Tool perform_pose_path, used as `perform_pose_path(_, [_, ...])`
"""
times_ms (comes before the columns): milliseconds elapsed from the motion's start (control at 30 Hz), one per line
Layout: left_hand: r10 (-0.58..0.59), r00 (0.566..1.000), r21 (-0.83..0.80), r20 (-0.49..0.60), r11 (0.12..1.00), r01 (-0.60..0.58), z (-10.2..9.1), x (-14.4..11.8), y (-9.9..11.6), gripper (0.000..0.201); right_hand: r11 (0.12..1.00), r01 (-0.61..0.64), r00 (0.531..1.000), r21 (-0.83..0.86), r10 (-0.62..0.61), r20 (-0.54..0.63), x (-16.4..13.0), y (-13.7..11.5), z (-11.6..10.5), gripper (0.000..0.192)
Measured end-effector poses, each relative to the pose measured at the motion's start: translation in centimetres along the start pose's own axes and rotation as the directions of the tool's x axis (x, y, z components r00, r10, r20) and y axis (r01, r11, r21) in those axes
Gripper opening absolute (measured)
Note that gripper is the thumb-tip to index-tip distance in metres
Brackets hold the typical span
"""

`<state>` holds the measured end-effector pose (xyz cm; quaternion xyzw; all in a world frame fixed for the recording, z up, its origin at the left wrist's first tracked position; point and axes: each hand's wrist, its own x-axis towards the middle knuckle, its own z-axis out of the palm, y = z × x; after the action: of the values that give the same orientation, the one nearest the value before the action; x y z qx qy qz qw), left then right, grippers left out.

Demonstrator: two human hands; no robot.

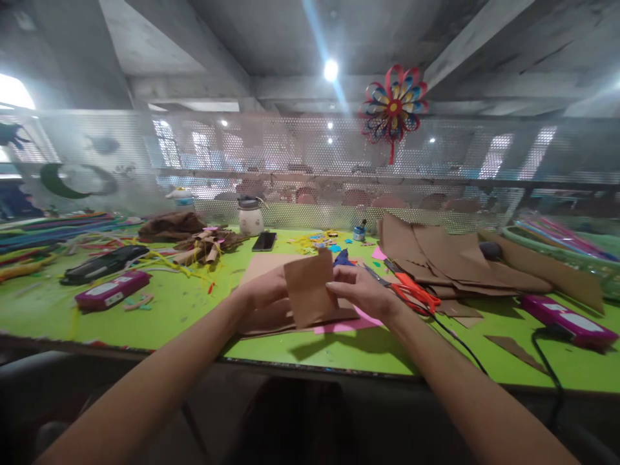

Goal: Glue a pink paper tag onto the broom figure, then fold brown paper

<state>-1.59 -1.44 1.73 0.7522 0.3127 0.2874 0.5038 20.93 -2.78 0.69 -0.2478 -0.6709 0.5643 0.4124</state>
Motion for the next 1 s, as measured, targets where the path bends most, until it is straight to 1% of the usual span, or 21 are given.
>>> perform_pose_path(33, [0.015, 0.999, -0.027, -0.03, 1.0, -0.016, -0.7, 0.2, 0.0, 0.026, 0.999, -0.035, 0.999, -0.03, 0.035, -0.001, 0.1, 0.1, -0.2, 0.028])
perform_pose_path(100, [0.051, 0.985, -0.137, -0.165, 0.988, -0.074, -1.8, 0.7, 0.1, 0.03, 0.988, -0.102, 0.994, -0.113, 0.104, 0.016, 0.2, 0.3, -0.4, 0.026])
perform_pose_path(133, [0.06, 0.977, -0.141, -0.203, 0.986, -0.09, -2.3, 0.9, 0.1, 0.032, 0.98, -0.125, 0.991, -0.155, 0.132, 0.036, 0.3, 0.3, -0.4, 0.027])
perform_pose_path(167, [0.066, 0.973, -0.111, -0.223, 0.989, -0.093, -2.5, 1.0, 0.2, 0.034, 0.97, -0.138, 0.987, -0.2, 0.151, 0.056, 0.3, 0.4, -0.4, 0.028])
perform_pose_path(200, [0.069, 0.974, -0.043, -0.215, 0.996, -0.08, -2.6, 1.0, 0.3, 0.036, 0.958, -0.141, 0.984, -0.248, 0.163, 0.069, 0.4, 0.5, -0.3, 0.029])
perform_pose_path(233, [0.07, 0.98, 0.049, -0.185, 0.997, -0.061, -2.5, 1.0, 0.3, 0.036, 0.943, -0.139, 0.983, -0.302, 0.169, 0.076, 0.5, 0.6, -0.3, 0.03])
perform_pose_path(333, [0.065, 0.997, 0.308, -0.032, 0.95, -0.052, -1.5, 0.6, 0.5, 0.035, 0.877, -0.087, 0.988, -0.473, 0.136, 0.069, 1.0, 0.9, -0.1, 0.03])
perform_pose_path(400, [0.05, 0.998, 0.409, 0.036, 0.911, -0.061, -0.7, 0.2, 0.5, 0.031, 0.814, -0.032, 0.992, -0.58, 0.095, 0.078, 1.3, 1.1, 0.1, 0.029])
perform_pose_path(433, [0.046, 0.998, 0.442, 0.044, 0.895, -0.061, -0.3, 0.0, 0.4, 0.029, 0.781, -0.008, 0.994, -0.624, 0.076, 0.083, 1.4, 1.2, 0.2, 0.029])
perform_pose_path(567, [0.076, 0.997, 0.569, 0.024, 0.819, -0.077, 0.3, 0.1, -0.5, 0.023, 0.674, 0.038, 0.999, -0.738, -0.007, 0.044, 1.6, 1.9, 0.7, 0.024])
perform_pose_path(667, [0.11, 0.993, 0.64, 0.051, 0.759, -0.117, 0.3, 0.7, -1.3, 0.019, 0.605, 0.042, 0.999, -0.795, -0.05, 0.015, 1.6, 2.6, 1.0, 0.02])
perform_pose_path(733, [0.129, 0.99, 0.661, 0.052, 0.739, -0.131, 0.3, 1.1, -1.7, 0.017, 0.573, 0.055, 0.997, -0.818, -0.068, 0.019, 1.5, 2.9, 1.0, 0.018])
perform_pose_path(800, [0.15, 0.987, 0.674, 0.053, 0.724, -0.146, 0.3, 1.3, -2.0, 0.016, 0.553, 0.087, 0.995, -0.829, -0.083, 0.049, 1.5, 3.0, 0.8, 0.017])
perform_pose_path(900, [0.18, 0.982, 0.69, 0.064, 0.703, -0.173, 0.3, 1.4, -2.3, 0.016, 0.526, 0.161, 0.987, -0.835, -0.096, 0.13, 1.4, 3.0, 0.3, 0.018])
perform_pose_path(1000, [0.178, 0.981, 0.7, 0.074, 0.691, -0.178, 0.2, 1.4, -2.4, 0.019, 0.498, 0.21, 0.978, -0.841, -0.103, 0.183, 1.4, 3.0, -0.2, 0.018])
